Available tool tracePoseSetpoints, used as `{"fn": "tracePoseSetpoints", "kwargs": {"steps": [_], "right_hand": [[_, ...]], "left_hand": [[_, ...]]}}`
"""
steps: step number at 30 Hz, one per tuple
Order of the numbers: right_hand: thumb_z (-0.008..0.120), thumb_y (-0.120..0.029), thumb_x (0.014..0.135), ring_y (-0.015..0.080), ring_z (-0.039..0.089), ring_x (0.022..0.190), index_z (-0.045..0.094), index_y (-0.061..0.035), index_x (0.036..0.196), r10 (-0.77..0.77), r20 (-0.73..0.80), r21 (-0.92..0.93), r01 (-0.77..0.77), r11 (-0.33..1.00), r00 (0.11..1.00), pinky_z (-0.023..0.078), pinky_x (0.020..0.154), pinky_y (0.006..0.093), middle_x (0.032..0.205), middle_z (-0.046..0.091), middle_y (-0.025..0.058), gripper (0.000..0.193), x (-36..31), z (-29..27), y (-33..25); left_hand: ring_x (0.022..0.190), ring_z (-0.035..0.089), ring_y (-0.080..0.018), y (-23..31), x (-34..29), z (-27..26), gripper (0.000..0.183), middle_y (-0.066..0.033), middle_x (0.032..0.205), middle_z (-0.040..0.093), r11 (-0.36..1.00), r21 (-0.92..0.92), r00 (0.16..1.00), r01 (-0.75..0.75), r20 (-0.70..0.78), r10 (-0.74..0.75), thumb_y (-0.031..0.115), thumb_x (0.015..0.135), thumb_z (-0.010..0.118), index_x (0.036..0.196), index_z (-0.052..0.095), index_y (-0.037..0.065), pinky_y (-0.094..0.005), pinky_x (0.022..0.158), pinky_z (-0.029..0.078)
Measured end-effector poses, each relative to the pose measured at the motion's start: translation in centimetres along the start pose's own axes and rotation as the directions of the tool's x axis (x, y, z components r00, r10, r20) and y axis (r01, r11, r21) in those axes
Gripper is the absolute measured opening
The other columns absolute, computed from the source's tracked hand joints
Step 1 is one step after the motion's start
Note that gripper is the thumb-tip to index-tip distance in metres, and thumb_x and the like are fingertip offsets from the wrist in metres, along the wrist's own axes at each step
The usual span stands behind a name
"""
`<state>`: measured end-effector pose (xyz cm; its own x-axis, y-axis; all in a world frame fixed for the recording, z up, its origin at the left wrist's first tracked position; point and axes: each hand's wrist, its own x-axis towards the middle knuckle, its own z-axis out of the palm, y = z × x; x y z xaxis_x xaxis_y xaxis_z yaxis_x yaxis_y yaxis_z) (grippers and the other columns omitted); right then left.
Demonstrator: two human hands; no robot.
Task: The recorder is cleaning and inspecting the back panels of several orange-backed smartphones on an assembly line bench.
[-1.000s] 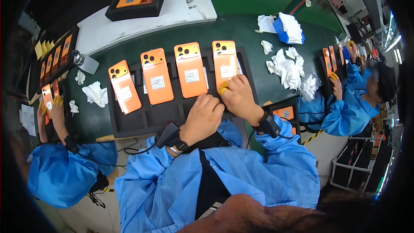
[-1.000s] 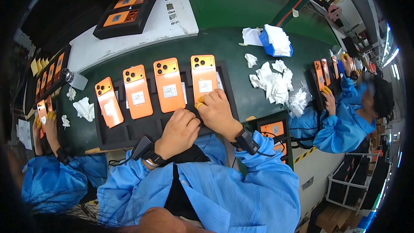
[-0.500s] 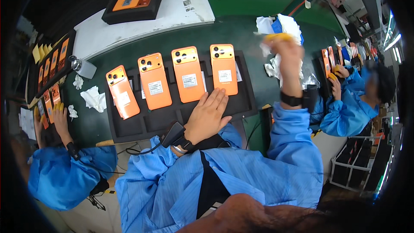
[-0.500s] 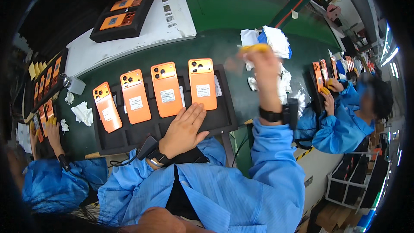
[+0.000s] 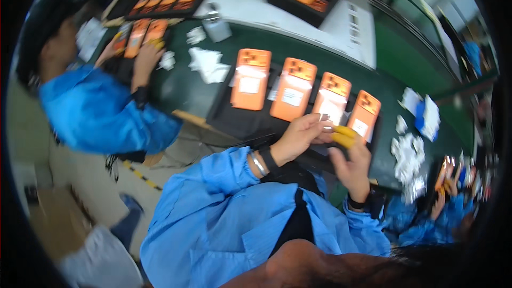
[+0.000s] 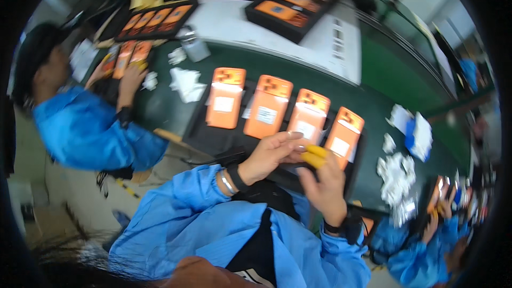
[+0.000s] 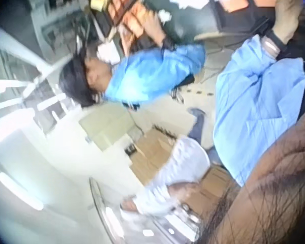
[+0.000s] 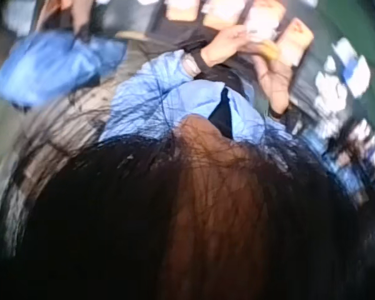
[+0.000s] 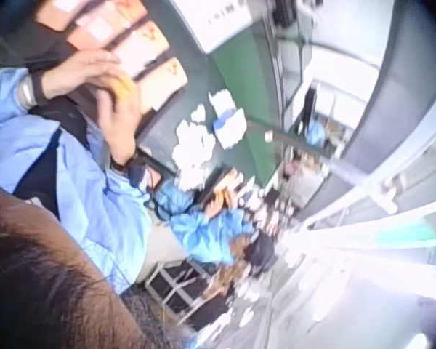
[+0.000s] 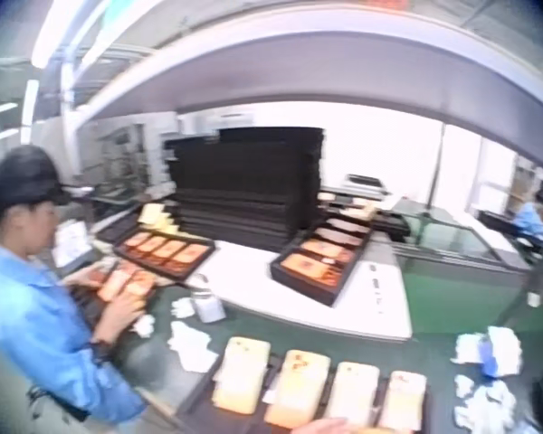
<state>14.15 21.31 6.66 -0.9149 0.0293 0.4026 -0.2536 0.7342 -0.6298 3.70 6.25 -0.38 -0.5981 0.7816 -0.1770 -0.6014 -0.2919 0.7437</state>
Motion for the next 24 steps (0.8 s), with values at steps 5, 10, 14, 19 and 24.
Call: {"fn": "tracePoseSetpoints", "kwargs": {"steps": [5, 10, 14, 19, 24], "right_hand": [[0.069, -0.003, 0.082, 0.0387, 0.057, 0.095, 0.063, 0.0018, 0.109, -0.061, 0.004, -0.287, 0.059, 0.956, 0.998, 0.048, 0.080, 0.0440, 0.103, 0.059, 0.0187, 0.028, 1.3, 3.6, 1.2], [0.070, -0.003, 0.074, 0.0381, 0.055, 0.090, 0.064, 0.0041, 0.098, -0.144, 0.188, -0.462, 0.216, 0.860, 0.972, 0.044, 0.082, 0.0466, 0.097, 0.058, 0.0203, 0.026, 2.0, 7.4, 1.5], [0.069, -0.004, 0.074, 0.0368, 0.054, 0.089, 0.064, 0.0041, 0.090, -0.201, 0.182, -0.502, 0.267, 0.823, 0.963, 0.045, 0.081, 0.0461, 0.094, 0.058, 0.0192, 0.018, 2.5, 8.0, 1.7], [0.067, -0.002, 0.074, 0.0354, 0.055, 0.088, 0.064, 0.0042, 0.092, -0.123, 0.116, -0.529, 0.166, 0.832, 0.986, 0.046, 0.079, 0.0450, 0.096, 0.058, 0.0183, 0.019, 2.0, 8.4, 1.9], [0.065, -0.001, 0.074, 0.0352, 0.055, 0.090, 0.065, 0.0040, 0.094, -0.146, 0.163, -0.513, 0.211, 0.832, 0.976, 0.047, 0.078, 0.0440, 0.099, 0.059, 0.0181, 0.021, 2.6, 7.9, 1.8]], "left_hand": [[0.095, 0.069, -0.0179, 1.9, -0.4, -2.7, 0.059, -0.0192, 0.122, 0.066, 0.956, 0.138, 0.941, -0.258, -0.186, 0.281, 0.007, 0.103, 0.047, 0.156, 0.021, 0.011, -0.0322, 0.088, 0.055], [0.101, 0.069, -0.0216, 1.4, 0.0, -4.8, 0.064, -0.0225, 0.129, 0.061, 0.894, 0.251, 0.870, -0.371, -0.244, 0.429, -0.002, 0.101, 0.045, 0.156, 0.015, 0.006, -0.0293, 0.081, 0.059], [0.094, 0.070, -0.0193, 0.9, -0.1, -5.8, 0.056, -0.0226, 0.122, 0.066, 0.924, 0.189, 0.889, -0.332, -0.267, 0.373, -0.003, 0.098, 0.047, 0.150, 0.025, -0.006, -0.0281, 0.078, 0.059], [0.097, 0.070, -0.0202, 1.3, -0.1, -5.7, 0.037, -0.0233, 0.117, 0.068, 0.932, 0.241, 0.917, -0.270, -0.230, 0.326, -0.001, 0.098, 0.049, 0.134, 0.046, -0.010, -0.0279, 0.080, 0.058], [0.101, 0.069, -0.0206, 0.8, -0.3, -6.1, 0.032, -0.0219, 0.117, 0.068, 0.925, 0.214, 0.911, -0.315, -0.203, 0.358, 0.001, 0.100, 0.050, 0.130, 0.049, -0.010, -0.0299, 0.085, 0.058]]}}
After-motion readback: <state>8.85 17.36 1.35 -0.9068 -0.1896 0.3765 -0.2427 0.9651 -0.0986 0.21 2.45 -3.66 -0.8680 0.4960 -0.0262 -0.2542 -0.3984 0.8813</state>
